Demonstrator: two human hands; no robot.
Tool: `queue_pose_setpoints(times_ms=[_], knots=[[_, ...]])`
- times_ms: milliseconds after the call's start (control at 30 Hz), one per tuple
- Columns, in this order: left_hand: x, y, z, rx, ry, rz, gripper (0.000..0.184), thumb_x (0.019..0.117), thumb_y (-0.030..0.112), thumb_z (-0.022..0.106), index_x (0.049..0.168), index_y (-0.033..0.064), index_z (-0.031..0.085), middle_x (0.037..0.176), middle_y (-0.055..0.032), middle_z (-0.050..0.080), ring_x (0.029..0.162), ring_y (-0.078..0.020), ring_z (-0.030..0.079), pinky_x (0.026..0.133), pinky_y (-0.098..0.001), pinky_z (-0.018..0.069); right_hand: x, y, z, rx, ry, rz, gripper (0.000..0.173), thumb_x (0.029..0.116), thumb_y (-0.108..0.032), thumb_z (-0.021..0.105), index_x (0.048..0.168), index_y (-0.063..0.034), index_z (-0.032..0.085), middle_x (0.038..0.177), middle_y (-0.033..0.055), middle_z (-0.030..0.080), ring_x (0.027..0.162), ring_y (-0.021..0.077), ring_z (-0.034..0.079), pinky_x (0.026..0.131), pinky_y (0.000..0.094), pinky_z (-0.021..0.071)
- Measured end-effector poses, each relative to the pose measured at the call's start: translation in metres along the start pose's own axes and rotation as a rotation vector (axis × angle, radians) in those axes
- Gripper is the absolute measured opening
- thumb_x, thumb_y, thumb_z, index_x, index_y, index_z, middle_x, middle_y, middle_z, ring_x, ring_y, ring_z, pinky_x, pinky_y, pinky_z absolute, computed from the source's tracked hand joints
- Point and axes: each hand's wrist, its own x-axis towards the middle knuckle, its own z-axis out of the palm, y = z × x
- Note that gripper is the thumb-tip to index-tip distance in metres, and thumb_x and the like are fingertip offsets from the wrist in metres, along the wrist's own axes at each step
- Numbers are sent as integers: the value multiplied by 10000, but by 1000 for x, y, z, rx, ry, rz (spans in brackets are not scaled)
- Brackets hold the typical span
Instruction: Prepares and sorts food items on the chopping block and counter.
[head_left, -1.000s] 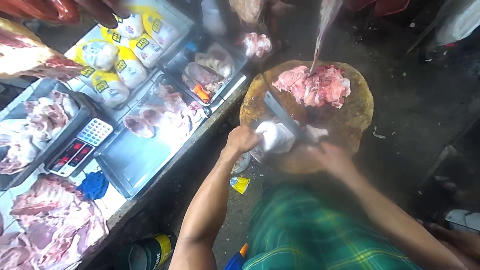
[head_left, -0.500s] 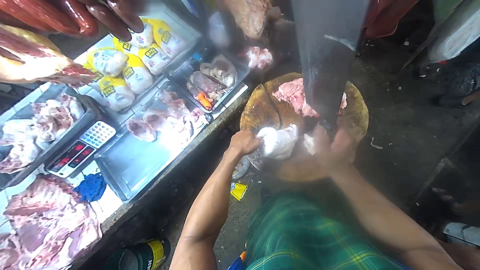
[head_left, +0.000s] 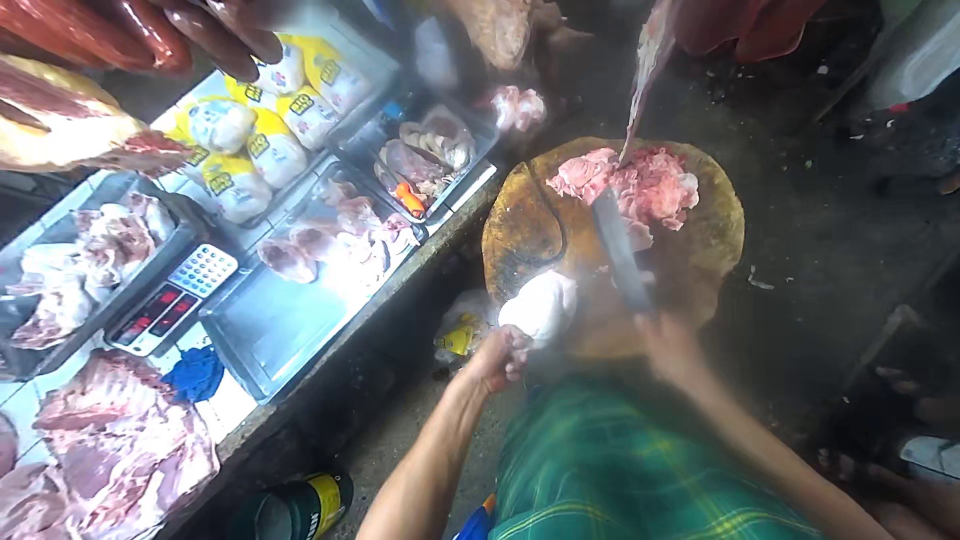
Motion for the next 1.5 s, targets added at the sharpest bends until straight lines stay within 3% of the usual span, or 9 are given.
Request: queue_pose_setpoints(times_ms=[100, 200, 367, 600, 733, 900, 1067, 1300, 1500], knots=[[-7, -16, 37, -362, -119, 34, 359, 1033, 318, 325, 787, 171, 540, 575, 39, 452, 417, -57, 387, 393, -195, 337, -9, -1, 20, 62, -82, -100, 590, 1029, -626, 464, 1226, -95, 627, 756, 73, 632, 578, 211, 632, 576, 448, 582], [-9, -20, 55, -639, -146, 98, 371, 1046, 347, 338, 823, 135, 546, 556, 24, 430, 404, -80, 399, 389, -208, 366, -4, 5, 36, -130, -53, -103, 628, 1018, -655, 449, 1180, -84, 654, 881, 123, 676, 799, 280, 682, 756, 522, 570], [-5, -19, 61, -611, -98, 122, 425, 1041, 346, 296, 697, 169, 473, 533, 28, 419, 400, -80, 382, 390, -211, 333, -17, -26, 31, -228, 73, -90, 622, 1057, -614, 382, 1218, -61, 618, 914, 152, 687, 891, 325, 698, 814, 553, 559], [3, -22, 59, -599, -118, 104, 366, 1035, 318, 320, 749, 169, 494, 537, 34, 413, 400, -76, 386, 391, -208, 341, -24, -105, 19, 239, 674, -958, 539, 1091, -473, 388, 1152, 10, 618, 682, 25, 617, 545, 84, 601, 490, 322, 550], [6, -30, 42, -563, -168, 116, 374, 1029, 320, 322, 735, 173, 500, 549, 35, 416, 406, -77, 377, 392, -214, 337, 13, -35, 73, -151, 333, -473, 635, 1077, -576, 326, 1172, -21, 618, 808, 139, 679, 729, 293, 698, 689, 522, 591], [-11, -15, 20, 308, 191, 309, 353, 1095, 244, 361, 835, 100, 551, 629, 15, 505, 475, -71, 427, 439, -219, 352, 9, -2, 56, -391, 36, 5, 703, 1067, -627, 264, 1241, -48, 624, 997, 190, 716, 1000, 369, 711, 869, 586, 554], [-24, 18, 59, 1395, 548, 352, 539, 973, 647, 544, 982, 134, 708, 859, -105, 695, 854, -315, 693, 777, -601, 546, 22, 19, 23, -124, 51, 9, 681, 1070, -625, 293, 1189, -46, 631, 846, 155, 659, 710, 304, 674, 686, 529, 577], [37, -23, 56, 748, 818, 476, 471, 993, 466, 638, 1184, 41, 573, 893, -147, 675, 817, -311, 678, 746, -545, 564, 8, 29, -27, -287, 28, -132, 655, 991, -658, 523, 1251, -68, 646, 985, 197, 700, 927, 369, 690, 848, 611, 532], [54, -32, 56, 259, 459, 270, 534, 1070, 501, 466, 1138, 13, 670, 896, -127, 729, 733, -208, 713, 684, -378, 610, 14, 56, -91, -589, 37, -418, 675, 979, -699, 490, 1261, -115, 676, 935, 202, 733, 904, 415, 720, 806, 636, 550]])
